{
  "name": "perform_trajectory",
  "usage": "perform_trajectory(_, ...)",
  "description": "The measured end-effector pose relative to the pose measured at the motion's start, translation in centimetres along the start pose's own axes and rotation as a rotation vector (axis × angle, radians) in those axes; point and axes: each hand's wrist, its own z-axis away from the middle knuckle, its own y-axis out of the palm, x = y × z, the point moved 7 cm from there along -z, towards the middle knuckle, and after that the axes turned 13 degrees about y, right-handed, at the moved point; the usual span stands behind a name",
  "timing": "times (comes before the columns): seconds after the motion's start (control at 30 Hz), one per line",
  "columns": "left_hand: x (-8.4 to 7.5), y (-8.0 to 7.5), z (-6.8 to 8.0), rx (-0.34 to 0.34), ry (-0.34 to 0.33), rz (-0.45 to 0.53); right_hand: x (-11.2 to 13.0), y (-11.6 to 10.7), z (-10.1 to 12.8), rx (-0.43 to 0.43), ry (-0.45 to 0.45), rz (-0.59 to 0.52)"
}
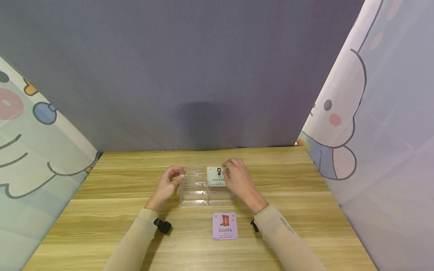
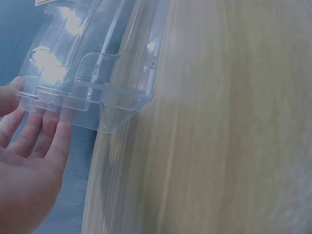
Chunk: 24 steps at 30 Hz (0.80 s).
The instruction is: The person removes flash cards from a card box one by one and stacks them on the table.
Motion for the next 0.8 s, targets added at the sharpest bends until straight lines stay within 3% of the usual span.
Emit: perform_trajectory(0.8,-0.14,0.0,0.04,0.003,0.011,0.002,-0.1,0.7,-0.48,0.017,-0.031,0.035)
